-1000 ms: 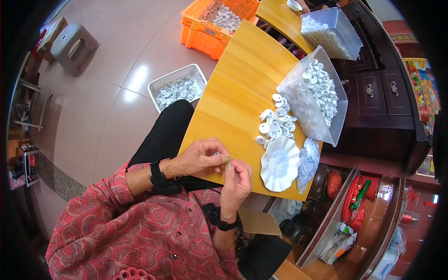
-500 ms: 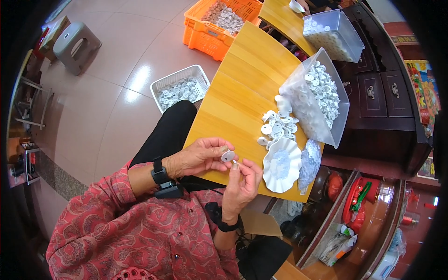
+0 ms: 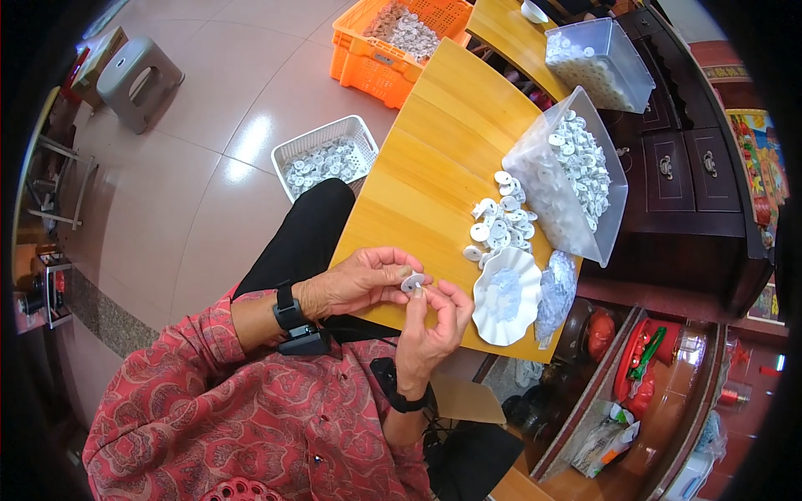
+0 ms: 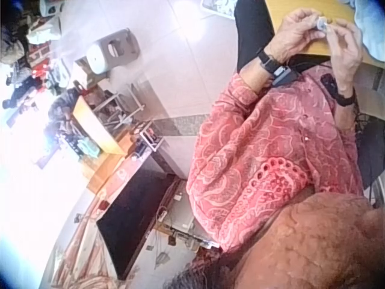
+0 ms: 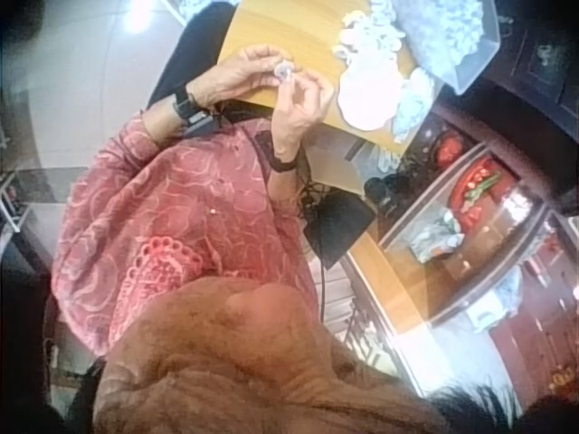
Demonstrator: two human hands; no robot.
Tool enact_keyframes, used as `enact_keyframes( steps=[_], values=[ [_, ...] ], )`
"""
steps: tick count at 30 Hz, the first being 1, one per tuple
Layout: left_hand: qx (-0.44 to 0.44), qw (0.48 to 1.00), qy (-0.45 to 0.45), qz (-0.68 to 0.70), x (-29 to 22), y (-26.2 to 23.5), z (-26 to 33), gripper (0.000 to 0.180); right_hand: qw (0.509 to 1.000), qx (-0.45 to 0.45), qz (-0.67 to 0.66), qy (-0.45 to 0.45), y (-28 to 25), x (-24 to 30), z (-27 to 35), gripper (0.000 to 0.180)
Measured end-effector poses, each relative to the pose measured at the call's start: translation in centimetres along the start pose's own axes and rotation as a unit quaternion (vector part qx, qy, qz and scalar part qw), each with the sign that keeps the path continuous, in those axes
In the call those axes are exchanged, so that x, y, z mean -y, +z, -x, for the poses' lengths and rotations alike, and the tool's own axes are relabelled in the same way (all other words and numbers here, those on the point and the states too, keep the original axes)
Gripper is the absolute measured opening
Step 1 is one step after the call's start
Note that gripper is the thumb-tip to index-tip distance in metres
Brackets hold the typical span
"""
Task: Manually assembling small white plastic components at a table.
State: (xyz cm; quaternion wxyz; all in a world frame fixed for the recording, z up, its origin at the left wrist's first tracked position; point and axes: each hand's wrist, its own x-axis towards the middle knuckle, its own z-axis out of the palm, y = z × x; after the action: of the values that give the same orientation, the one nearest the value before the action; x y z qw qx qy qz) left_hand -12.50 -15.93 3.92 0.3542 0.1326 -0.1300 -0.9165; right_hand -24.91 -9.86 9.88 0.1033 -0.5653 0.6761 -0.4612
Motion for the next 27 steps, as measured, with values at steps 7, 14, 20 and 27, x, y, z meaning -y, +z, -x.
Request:
enact_keyframes(
  steps=[7,14,20,27],
  values=[
    [-0.024,1.000,0.002,-0.003,-0.16,0.60,0.08,0.024,1.000,0.004,0.005,0.004,0.19,-0.12,-0.05,0.008],
    [-0.014,1.000,0.020,-0.018,0.11,0.38,0.09,0.022,1.000,0.007,0.006,0.005,0.25,0.21,-0.19,0.006],
    [0.005,0.994,0.045,-0.103,-0.14,0.02,-0.09,0.022,1.000,0.029,-0.007,0.005,0.11,0.21,-0.38,0.006],
    [0.008,0.985,0.072,-0.154,-0.56,0.10,0.03,0.019,0.999,0.031,-0.002,0.017,0.34,-0.32,-0.08,0.008]
  ],
)
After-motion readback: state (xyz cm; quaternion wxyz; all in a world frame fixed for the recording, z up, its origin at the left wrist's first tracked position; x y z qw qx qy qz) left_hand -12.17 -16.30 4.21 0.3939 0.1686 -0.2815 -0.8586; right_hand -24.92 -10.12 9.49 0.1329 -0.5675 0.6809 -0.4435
